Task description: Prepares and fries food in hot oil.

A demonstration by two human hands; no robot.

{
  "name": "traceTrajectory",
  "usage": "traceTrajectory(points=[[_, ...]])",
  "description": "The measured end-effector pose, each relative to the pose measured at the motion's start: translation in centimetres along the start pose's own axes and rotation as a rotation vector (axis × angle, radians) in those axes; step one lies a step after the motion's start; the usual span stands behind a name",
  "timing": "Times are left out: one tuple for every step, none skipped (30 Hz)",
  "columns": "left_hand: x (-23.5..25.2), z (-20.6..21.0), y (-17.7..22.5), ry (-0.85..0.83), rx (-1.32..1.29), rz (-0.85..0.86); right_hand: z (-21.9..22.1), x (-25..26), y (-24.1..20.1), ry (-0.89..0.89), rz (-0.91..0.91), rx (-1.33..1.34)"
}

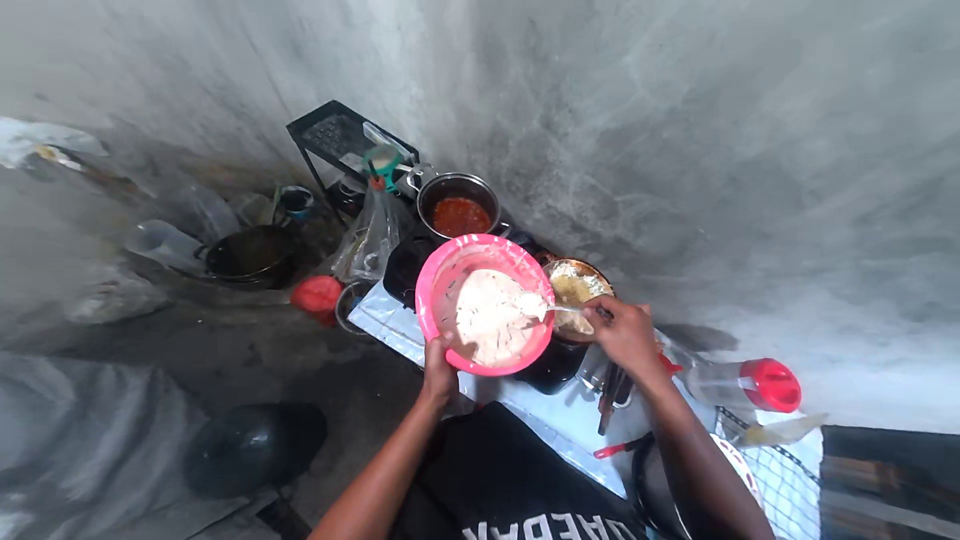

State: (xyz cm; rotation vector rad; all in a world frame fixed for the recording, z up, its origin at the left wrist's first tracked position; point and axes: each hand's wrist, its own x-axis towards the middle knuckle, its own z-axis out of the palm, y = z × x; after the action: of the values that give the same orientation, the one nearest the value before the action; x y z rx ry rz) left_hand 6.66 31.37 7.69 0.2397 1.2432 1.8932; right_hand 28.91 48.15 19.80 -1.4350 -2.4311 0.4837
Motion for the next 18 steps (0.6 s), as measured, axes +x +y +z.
traceTrajectory(points=[[0.0, 0.1, -0.2, 0.002, -0.003, 0.004, -0.6, 0.5, 0.2, 0.0, 0.002, -0.003], [0.0, 0.3, -0.3, 0.002, -0.005, 0.005, -1.0, 1.0, 0.4, 0.004, -0.001, -0.007], [0.0, 0.5, -0.4, 0.006, -0.005, 0.004, -1.2, 1.4, 0.5, 0.006, -0.006, -0.011], [-0.2, 0.7, -0.4, 0.011, -0.006, 0.002, -1.3, 1.7, 0.6, 0.001, -0.008, -0.015], [-0.3, 0.8, -0.5, 0.018, -0.006, -0.002, -1.3, 1.9, 0.8, -0.01, -0.008, -0.015], [-0.4, 1.0, -0.5, 0.023, -0.007, -0.001, -1.1, 2.2, 1.0, -0.023, -0.01, -0.011], [-0.5, 1.1, -0.6, 0.032, -0.01, 0.002, -1.0, 2.4, 1.3, -0.035, -0.01, -0.009], [-0.6, 1.2, -0.6, 0.037, -0.011, 0.007, -0.9, 2.6, 1.7, -0.039, -0.014, -0.005], [-0.7, 1.4, -0.6, 0.039, -0.012, 0.012, -0.9, 2.8, 1.9, -0.039, -0.018, 0.002], [-0.7, 1.5, -0.6, 0.039, -0.011, 0.016, -1.0, 3.1, 2.1, -0.037, -0.02, 0.008], [-0.6, 1.5, -0.6, 0.037, -0.009, 0.015, -1.3, 3.3, 2.3, -0.033, -0.02, 0.012], [-0.6, 1.5, -0.7, 0.035, -0.007, 0.011, -1.5, 3.6, 2.4, -0.026, -0.022, 0.013], [-0.6, 1.5, -0.8, 0.033, -0.002, 0.004, -1.8, 3.9, 2.4, -0.017, -0.023, 0.015], [-0.6, 1.6, -0.8, 0.032, -0.001, -0.004, -2.2, 4.1, 2.6, -0.011, -0.023, 0.016], [-0.6, 1.7, -0.9, 0.035, 0.002, -0.011, -2.6, 4.4, 2.7, -0.005, -0.027, 0.017], [-0.6, 1.6, -0.9, 0.037, 0.003, -0.016, -3.0, 4.8, 2.9, 0.0, -0.034, 0.016], [-0.6, 1.5, -1.1, 0.041, 0.002, -0.016, -3.3, 5.2, 3.2, 0.004, -0.04, 0.013], [-0.7, 1.4, -1.2, 0.049, 0.0, -0.016, -3.5, 5.6, 3.5, 0.017, -0.046, 0.007]])
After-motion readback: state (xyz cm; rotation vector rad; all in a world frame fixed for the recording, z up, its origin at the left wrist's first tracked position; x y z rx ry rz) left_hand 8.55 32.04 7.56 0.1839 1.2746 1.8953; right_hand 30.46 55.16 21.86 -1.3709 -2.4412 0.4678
